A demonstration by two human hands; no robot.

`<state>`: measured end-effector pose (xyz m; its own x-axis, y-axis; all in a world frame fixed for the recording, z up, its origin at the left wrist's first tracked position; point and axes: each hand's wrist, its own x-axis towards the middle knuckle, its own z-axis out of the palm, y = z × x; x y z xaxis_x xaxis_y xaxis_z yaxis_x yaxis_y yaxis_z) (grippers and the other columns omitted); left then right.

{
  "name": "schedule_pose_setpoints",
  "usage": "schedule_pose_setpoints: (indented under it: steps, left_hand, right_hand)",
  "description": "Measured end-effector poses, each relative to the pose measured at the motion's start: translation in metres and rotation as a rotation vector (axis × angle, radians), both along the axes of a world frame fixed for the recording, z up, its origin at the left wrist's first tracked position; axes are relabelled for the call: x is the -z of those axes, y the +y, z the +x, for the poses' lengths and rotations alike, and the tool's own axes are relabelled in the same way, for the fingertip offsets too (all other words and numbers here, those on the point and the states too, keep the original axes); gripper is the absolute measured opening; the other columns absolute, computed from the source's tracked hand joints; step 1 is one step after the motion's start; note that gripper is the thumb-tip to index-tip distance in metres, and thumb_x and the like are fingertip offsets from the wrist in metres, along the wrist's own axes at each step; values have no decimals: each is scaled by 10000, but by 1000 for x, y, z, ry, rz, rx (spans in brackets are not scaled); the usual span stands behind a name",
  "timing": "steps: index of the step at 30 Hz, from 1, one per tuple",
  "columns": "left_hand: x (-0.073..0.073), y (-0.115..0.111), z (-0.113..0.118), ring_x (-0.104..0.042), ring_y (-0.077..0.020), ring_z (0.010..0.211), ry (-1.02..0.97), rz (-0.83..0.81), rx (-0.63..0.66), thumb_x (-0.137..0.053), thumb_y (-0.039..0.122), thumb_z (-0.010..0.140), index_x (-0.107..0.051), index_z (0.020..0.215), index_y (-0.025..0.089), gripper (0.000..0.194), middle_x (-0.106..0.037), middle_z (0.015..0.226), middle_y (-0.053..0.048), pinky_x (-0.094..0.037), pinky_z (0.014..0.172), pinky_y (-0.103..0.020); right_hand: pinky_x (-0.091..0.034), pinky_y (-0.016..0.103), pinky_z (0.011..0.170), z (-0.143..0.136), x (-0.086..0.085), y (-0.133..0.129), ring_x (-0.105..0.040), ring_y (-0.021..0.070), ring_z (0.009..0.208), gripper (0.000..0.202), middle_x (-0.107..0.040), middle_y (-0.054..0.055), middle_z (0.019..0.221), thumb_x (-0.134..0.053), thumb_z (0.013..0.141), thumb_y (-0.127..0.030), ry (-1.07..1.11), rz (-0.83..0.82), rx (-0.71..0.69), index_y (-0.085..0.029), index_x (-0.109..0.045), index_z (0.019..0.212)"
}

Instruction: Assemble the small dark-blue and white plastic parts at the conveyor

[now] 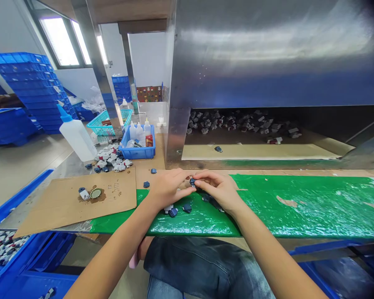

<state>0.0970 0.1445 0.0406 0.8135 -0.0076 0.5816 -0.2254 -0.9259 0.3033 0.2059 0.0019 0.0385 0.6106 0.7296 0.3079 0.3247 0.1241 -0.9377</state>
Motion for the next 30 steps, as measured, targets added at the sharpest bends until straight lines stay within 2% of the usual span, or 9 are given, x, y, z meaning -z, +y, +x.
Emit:
schedule_pose_setpoints:
  steps: [4,9,14,18,21,26,30]
  left_hand:
    - [0,0,0,-592,-178,985,15,-29,28,-558,239,816,-536,1131,210,317,-636,1095,-27,-463,843,-287]
    - [-1,0,1,-602,-159,871,41,-40,13,-476,146,831,-545,1139,210,322,-649,935,-25,-481,772,-261]
    - [1,2,2,-587,-156,877,9,-72,34,-464,133,834,-546,1134,222,323,-637,949,-27,-479,766,-256]
    - [2,2,1,-593,-152,836,9,-91,45,-487,147,836,-557,1115,221,297,-649,927,-16,-475,740,-252]
    - [1,2,1,-597,-145,828,-2,-106,63,-498,167,843,-565,1097,203,265,-656,945,-19,-476,735,-245]
    - [-1,2,1,-592,-153,899,-3,-98,69,-492,183,853,-572,1082,208,244,-647,1004,-28,-474,772,-252]
    - [-2,3,0,-587,-161,904,-10,-93,48,-513,215,849,-575,1073,208,233,-644,970,-30,-469,768,-257]
  right_hand:
    - [-533,335,757,0,1,1,-622,177,796,274,-649,28,841,-725,634,-409,86,3,-30,-200,-629,783]
    - [-533,359,786,2,5,1,-631,164,759,262,-633,13,816,-711,653,-387,100,-7,-45,-200,-579,780]
    - [-535,363,741,1,3,0,-643,197,776,277,-676,58,888,-633,714,-396,-58,-128,-19,-200,-627,909]
    - [-537,343,679,0,1,0,-647,199,729,247,-690,55,881,-621,713,-374,-140,-154,1,-200,-647,887]
    - [-533,335,698,1,2,0,-647,197,761,216,-689,49,884,-612,726,-352,-185,-132,19,-200,-646,875]
    - [-533,337,737,1,2,-1,-651,197,801,211,-690,47,875,-598,746,-356,-148,-109,-14,-195,-629,880]
    - [-535,343,751,1,1,-2,-659,195,800,217,-687,46,891,-608,743,-362,-96,-101,-31,-195,-621,882]
